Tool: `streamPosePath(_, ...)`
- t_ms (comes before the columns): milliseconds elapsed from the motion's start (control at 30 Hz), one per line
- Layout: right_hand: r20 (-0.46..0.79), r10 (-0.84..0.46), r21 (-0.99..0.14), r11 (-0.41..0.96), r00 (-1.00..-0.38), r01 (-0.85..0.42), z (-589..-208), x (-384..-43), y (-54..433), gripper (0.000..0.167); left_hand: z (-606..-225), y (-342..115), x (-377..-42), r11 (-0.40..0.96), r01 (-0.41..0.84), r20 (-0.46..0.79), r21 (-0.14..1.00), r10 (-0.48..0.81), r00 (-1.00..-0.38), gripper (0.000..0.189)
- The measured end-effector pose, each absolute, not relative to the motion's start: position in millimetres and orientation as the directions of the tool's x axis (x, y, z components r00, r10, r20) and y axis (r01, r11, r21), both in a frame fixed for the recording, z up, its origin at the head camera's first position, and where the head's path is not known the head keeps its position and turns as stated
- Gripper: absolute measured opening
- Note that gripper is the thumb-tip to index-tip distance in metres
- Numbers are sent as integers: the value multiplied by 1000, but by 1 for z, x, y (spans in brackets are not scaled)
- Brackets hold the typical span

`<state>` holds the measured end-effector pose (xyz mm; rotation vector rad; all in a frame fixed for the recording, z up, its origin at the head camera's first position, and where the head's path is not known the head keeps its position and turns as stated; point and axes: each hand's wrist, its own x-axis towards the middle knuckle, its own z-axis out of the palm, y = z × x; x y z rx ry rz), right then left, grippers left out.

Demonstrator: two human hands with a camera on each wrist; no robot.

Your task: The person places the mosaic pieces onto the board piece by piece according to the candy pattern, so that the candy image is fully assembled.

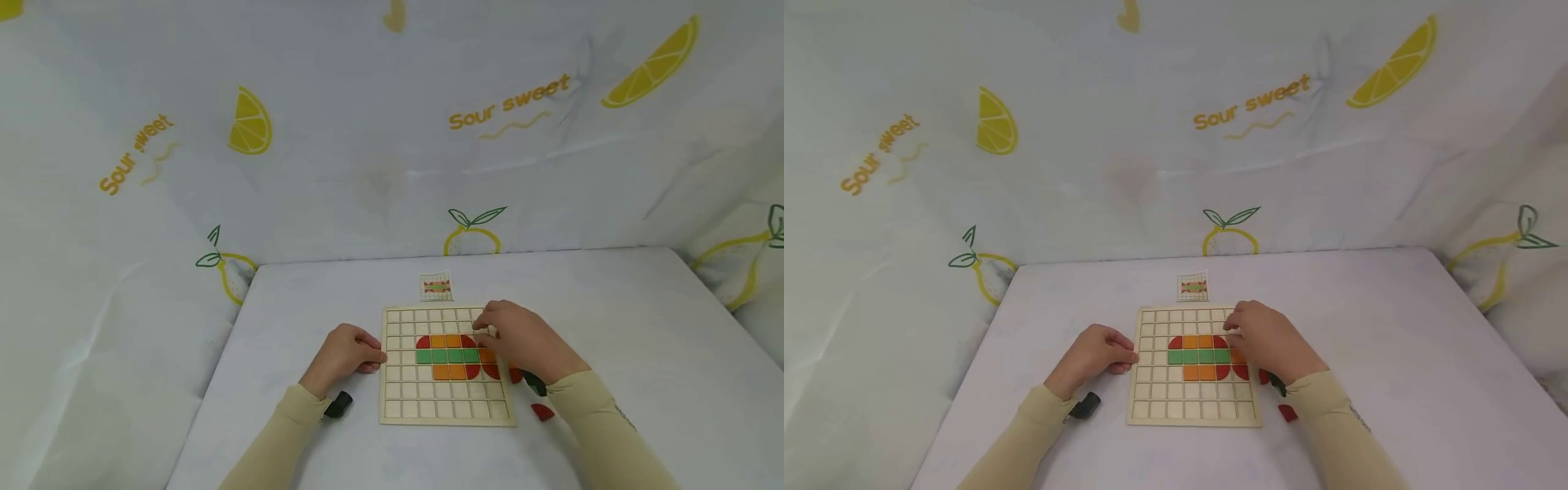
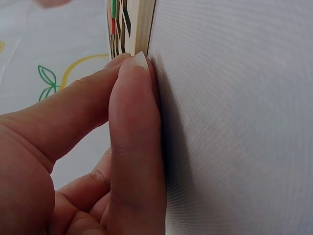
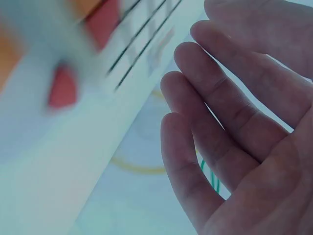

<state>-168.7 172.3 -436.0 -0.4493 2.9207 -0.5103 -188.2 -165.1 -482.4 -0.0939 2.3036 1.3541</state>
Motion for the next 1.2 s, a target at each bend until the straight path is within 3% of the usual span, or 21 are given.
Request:
streamPosePath(500,-115,-238,-242,948,-964,-205,-441,-111,239,13,-482,-165,-187,524,-279,-419,804,167,-893,27)
streamPosePath(700,-124,-219,-249,951,-968,-183,-448,-105,239,15,-482,-164,-188,526,-277,-420,804,171,-891,26)
streamPosePath(1200,-49,-353,-244,911,-935,-331,-459,-109,219,25,-480,-164,-186,510,-260,-403,820,192,-895,25)
